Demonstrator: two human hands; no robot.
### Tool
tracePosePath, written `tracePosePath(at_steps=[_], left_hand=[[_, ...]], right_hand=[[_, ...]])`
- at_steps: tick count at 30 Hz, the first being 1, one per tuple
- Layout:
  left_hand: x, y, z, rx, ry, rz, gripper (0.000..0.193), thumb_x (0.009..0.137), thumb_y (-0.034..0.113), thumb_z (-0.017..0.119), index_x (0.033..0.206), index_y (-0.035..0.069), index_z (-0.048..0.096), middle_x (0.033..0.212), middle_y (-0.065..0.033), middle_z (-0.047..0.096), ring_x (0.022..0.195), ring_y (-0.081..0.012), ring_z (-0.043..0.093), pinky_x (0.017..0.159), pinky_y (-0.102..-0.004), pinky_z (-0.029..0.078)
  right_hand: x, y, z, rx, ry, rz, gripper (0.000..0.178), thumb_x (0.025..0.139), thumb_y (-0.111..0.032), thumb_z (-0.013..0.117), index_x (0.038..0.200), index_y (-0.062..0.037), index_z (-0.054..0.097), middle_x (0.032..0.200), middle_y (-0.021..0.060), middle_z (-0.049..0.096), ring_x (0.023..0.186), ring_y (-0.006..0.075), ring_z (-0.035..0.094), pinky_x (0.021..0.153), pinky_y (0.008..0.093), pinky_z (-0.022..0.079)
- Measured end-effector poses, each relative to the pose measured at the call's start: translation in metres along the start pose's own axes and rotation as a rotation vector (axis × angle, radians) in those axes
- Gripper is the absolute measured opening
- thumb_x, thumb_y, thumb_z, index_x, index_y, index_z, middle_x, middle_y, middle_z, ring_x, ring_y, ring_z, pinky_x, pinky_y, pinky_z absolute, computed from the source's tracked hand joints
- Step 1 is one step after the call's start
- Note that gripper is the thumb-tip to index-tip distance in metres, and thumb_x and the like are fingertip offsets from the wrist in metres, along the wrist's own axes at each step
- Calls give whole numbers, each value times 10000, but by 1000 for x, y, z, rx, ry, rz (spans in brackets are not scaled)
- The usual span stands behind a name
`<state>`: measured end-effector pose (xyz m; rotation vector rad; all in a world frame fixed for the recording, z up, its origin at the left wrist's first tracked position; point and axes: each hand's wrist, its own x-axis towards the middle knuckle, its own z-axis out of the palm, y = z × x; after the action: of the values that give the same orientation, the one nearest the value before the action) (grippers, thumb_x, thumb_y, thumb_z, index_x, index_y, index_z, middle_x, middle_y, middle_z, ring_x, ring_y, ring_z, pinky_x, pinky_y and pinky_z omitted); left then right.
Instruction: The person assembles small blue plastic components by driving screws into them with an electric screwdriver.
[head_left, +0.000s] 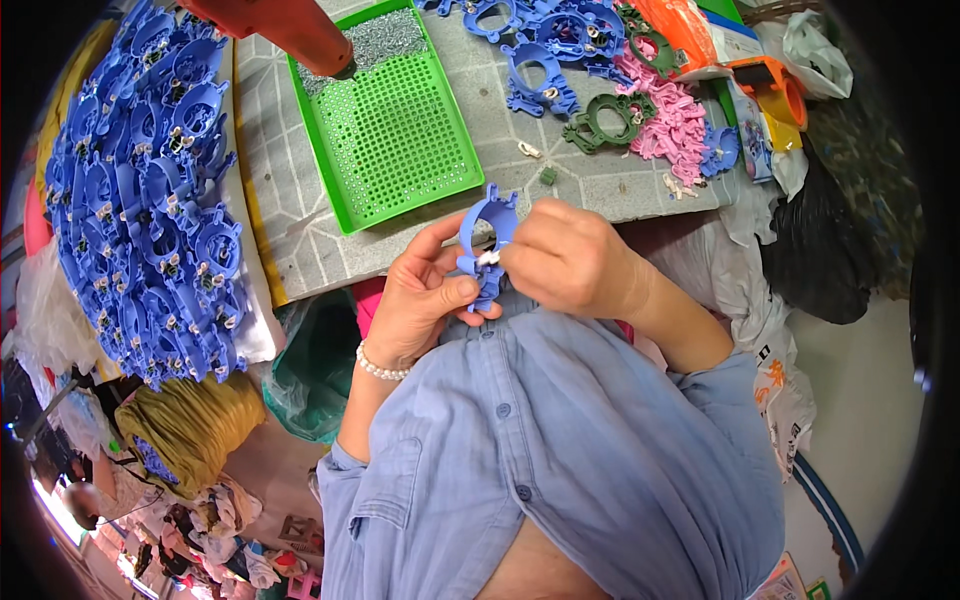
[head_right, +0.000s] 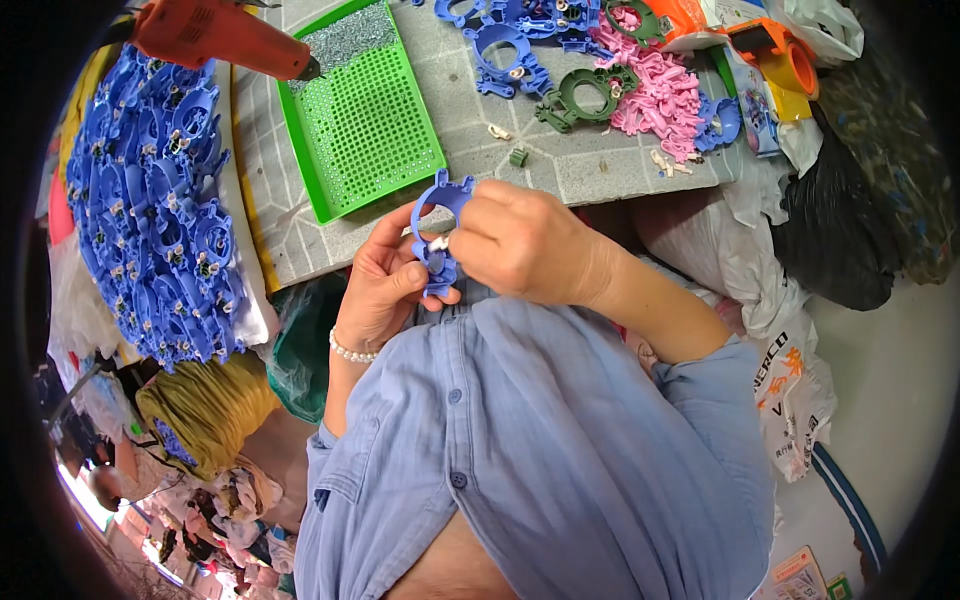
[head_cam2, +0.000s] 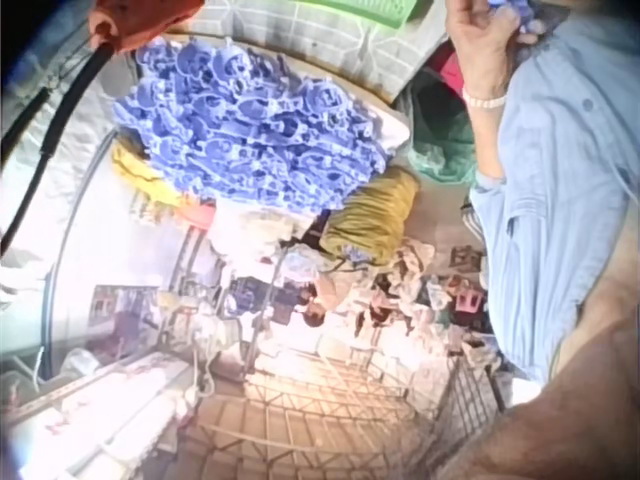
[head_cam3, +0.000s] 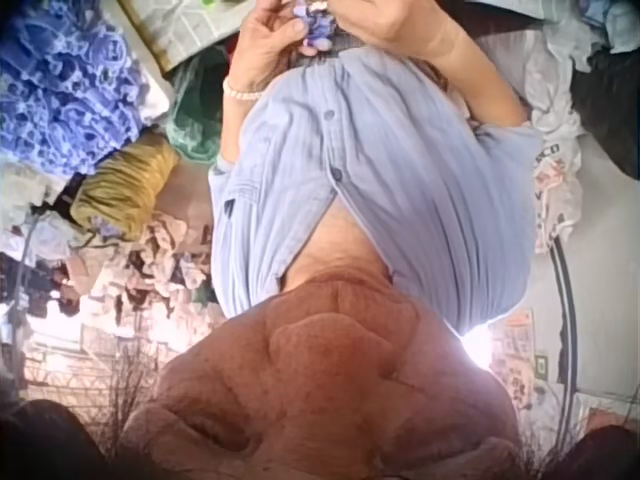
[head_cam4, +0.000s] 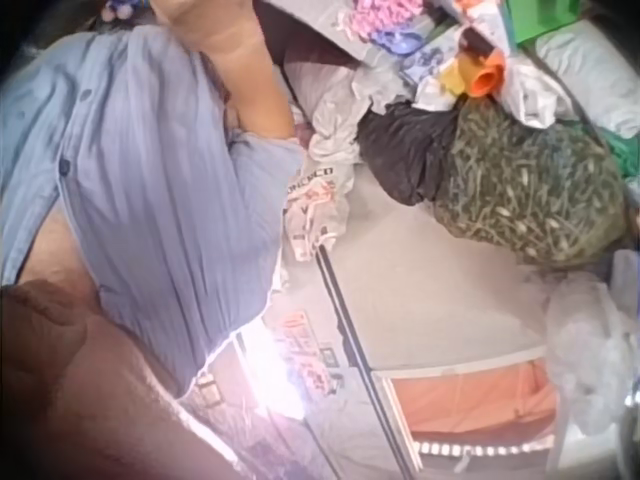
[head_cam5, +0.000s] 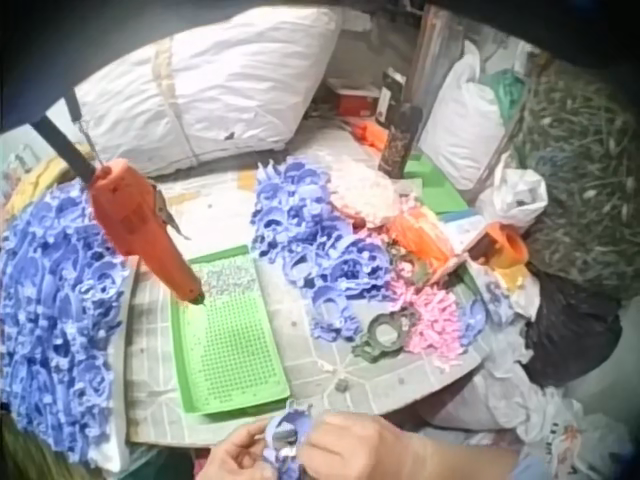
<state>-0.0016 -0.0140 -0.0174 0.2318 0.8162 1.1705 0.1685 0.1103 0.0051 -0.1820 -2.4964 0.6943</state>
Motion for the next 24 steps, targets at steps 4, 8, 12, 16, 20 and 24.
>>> tracePosePath(at_steps=[4,8,12,16,20,24], left_hand=[[1,1,3,-44,63,92,636,798,68,696,1351,66,381,1046,-108,613,738,-212,677,579,-241,566],[5,2,3,61,129,125,589,798,72,697,1315,43,415,1005,-97,612,722,-190,667,568,-235,534],[8,2,6,91,132,112,528,804,83,692,1268,32,443,989,-86,609,722,-189,661,575,-236,530],[11,-2,6,92,118,111,453,844,150,669,1240,43,476,993,-65,610,758,-172,648,629,-244,540],[14,-3,10,113,113,135,460,845,193,672,1240,47,486,1004,-63,614,767,-173,651,631,-260,546],[16,-4,8,156,91,149,458,850,220,667,1242,59,491,961,-61,626,775,-180,652,653,-273,537]], right_hand=[[-4,11,-15,-138,189,107,210,599,38,688,774,-31,596,707,80,566,602,243,544,522,339,439],[-19,30,-21,-299,261,300,212,659,-32,721,842,-34,614,834,91,598,691,265,568,610,356,465],[-29,34,-17,-421,227,431,344,688,-125,739,995,-27,618,952,112,584,856,295,558,732,383,467],[-32,28,3,-262,-26,318,498,701,-242,725,1130,-39,571,1275,143,490,1153,314,475,961,453,384],[-32,40,20,-346,-361,335,733,738,-433,658,1341,-88,426,1455,70,331,1371,283,238,1072,548,214],[-20,78,-5,-534,-374,421,743,771,-463,617,1365,-75,399,1467,52,321,1399,256,179,1086,562,163]])
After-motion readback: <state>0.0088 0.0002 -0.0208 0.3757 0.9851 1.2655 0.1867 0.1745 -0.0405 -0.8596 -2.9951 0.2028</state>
